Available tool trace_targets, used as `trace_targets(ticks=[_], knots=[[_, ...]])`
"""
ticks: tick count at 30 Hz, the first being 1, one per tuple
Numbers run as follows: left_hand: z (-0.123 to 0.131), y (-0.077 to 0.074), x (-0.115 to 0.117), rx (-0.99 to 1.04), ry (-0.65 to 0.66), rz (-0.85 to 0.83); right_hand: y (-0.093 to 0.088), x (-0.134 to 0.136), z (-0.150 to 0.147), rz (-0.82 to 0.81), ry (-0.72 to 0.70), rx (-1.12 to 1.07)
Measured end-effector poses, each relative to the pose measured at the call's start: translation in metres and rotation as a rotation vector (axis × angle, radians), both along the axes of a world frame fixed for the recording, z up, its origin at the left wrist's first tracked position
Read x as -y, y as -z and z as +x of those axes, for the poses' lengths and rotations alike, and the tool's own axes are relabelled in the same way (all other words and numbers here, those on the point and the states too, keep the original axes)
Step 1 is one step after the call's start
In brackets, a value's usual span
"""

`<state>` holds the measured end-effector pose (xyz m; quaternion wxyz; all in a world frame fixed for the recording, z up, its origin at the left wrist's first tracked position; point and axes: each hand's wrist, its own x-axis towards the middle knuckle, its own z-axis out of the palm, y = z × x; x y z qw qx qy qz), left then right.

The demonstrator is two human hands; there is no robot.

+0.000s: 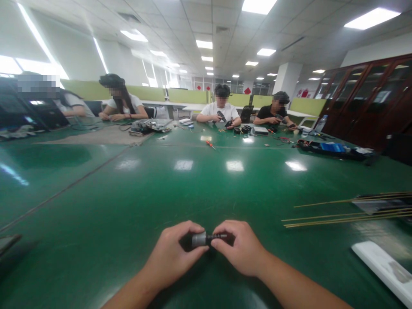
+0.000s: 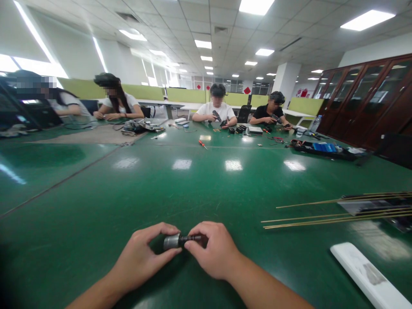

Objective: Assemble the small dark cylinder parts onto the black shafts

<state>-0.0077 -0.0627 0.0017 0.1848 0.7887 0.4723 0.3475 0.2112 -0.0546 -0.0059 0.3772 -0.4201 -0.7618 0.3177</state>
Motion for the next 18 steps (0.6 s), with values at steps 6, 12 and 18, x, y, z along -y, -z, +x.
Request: trace_targets(ticks=[6, 12, 18], knots=[[-0.0020, -0.0004, -0.0010, -0.001, -0.009, -0.002, 0.0001, -0.0012, 0.0000, -0.006, 0.018, 0.002], [-0.0034, 0.0016, -0.0013, -0.008, -0.022, -0.004, 0.0005, -0.0007, 0.0013, 0.000, 0.019, 0.008], [-0.0023, 0.0001, -0.0004, 0.003, -0.019, -0.005, 0.0013, -0.0015, 0.0017, -0.004, 0.018, 0.005]])
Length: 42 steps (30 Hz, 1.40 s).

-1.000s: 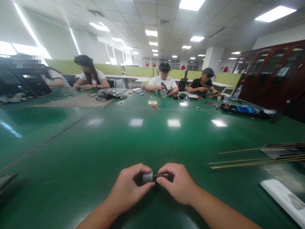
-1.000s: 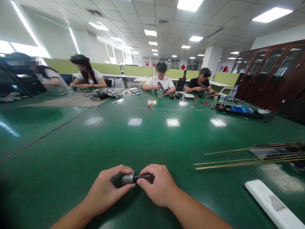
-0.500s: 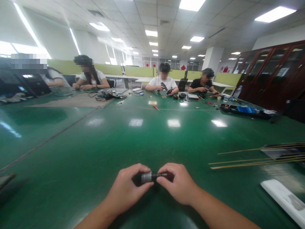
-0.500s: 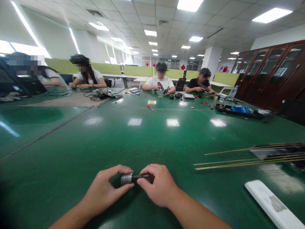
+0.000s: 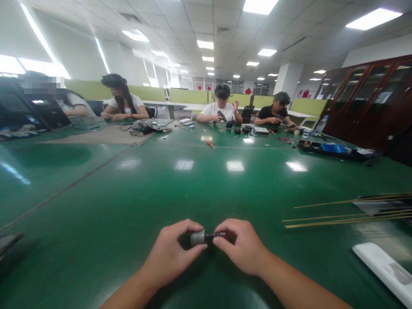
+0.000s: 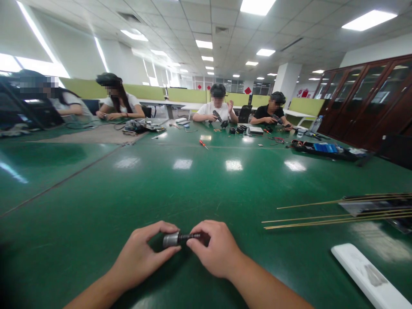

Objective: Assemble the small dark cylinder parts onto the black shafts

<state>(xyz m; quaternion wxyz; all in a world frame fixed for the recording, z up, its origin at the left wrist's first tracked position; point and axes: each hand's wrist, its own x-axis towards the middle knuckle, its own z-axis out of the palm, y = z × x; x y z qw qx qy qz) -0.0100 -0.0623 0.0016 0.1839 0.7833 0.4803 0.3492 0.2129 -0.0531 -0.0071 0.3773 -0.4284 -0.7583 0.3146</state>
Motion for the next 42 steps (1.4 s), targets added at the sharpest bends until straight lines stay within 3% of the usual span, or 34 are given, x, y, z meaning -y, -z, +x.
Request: trace_targets(ticks=[42], knots=[[-0.0038, -0.0050, -0.0027, -0.022, -0.054, 0.026, -0.0016, -0.0021, 0.0034, 0.003, 0.012, -0.031]])
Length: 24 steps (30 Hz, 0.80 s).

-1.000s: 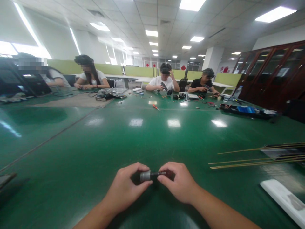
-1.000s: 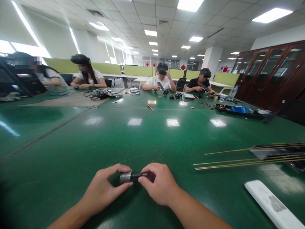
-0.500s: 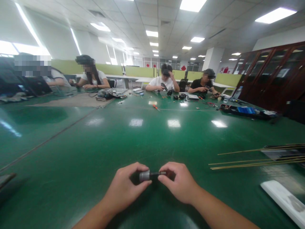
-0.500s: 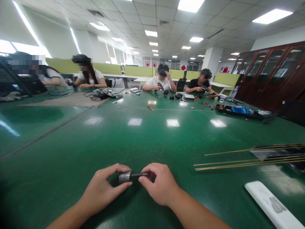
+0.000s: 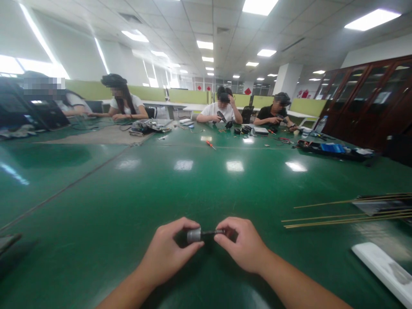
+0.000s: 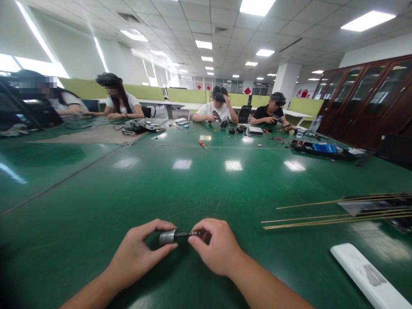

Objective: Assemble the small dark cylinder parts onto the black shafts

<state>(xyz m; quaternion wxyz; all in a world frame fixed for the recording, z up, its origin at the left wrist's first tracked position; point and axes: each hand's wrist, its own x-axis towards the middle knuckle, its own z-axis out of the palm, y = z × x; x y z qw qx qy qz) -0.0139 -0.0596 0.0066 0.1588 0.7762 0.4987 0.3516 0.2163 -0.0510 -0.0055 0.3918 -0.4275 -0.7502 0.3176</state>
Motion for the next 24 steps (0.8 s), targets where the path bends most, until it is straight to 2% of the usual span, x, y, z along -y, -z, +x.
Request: trace_targets(ticks=[24], knots=[[-0.0052, 0.0023, -0.0037, -0.001, 0.004, 0.018, -0.0014, -0.0013, 0.0021, 0.004, 0.015, -0.012]])
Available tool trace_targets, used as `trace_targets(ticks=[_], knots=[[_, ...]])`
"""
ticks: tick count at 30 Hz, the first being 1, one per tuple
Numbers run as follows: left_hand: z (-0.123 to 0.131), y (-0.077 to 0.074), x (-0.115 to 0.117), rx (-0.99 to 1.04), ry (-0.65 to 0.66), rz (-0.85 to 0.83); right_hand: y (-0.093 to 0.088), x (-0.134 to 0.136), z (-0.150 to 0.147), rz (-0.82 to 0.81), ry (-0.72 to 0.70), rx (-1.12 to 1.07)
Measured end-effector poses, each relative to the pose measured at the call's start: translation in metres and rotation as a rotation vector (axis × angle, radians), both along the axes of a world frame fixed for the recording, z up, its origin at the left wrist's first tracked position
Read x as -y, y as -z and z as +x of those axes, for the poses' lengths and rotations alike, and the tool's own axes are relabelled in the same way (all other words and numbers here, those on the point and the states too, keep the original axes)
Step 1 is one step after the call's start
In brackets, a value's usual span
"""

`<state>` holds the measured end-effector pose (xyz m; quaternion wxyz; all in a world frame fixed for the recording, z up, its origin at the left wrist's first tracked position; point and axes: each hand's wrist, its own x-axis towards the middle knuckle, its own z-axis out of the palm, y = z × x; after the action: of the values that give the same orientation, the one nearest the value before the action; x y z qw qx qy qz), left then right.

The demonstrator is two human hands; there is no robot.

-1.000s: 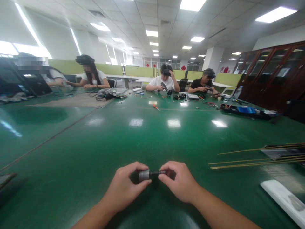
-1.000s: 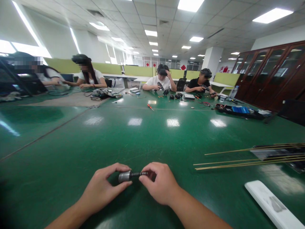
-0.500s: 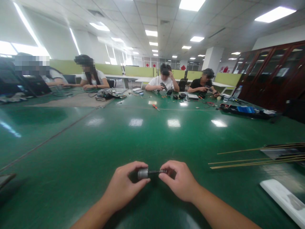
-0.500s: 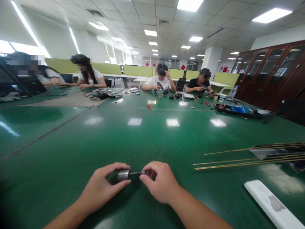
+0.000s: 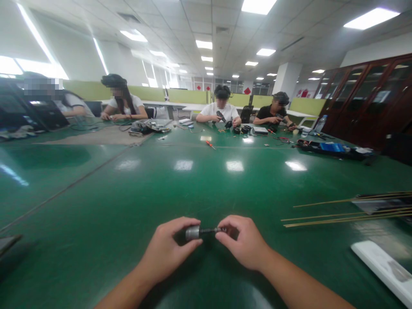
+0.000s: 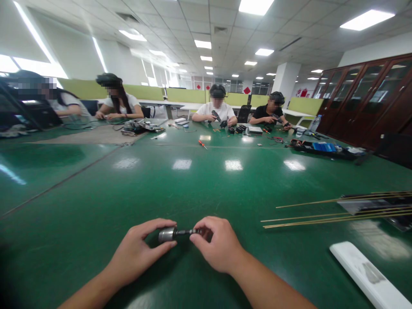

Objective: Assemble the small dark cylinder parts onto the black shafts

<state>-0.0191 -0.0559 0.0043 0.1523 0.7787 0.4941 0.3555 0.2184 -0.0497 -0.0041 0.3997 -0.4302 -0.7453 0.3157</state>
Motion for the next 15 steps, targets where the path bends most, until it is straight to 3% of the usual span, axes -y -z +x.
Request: trace_targets(ticks=[8, 12, 15], knots=[[-0.001, -0.008, 0.001, 0.014, 0.020, -0.018, 0.000, 0.000, 0.001, -0.003, 0.010, -0.021], [-0.008, -0.007, -0.002, 0.069, -0.112, -0.046, 0.001, 0.000, 0.001, -0.012, 0.002, -0.042], [-0.011, -0.003, -0.009, 0.259, -0.180, -0.149, 0.002, -0.001, 0.000, -0.019, -0.004, -0.032]])
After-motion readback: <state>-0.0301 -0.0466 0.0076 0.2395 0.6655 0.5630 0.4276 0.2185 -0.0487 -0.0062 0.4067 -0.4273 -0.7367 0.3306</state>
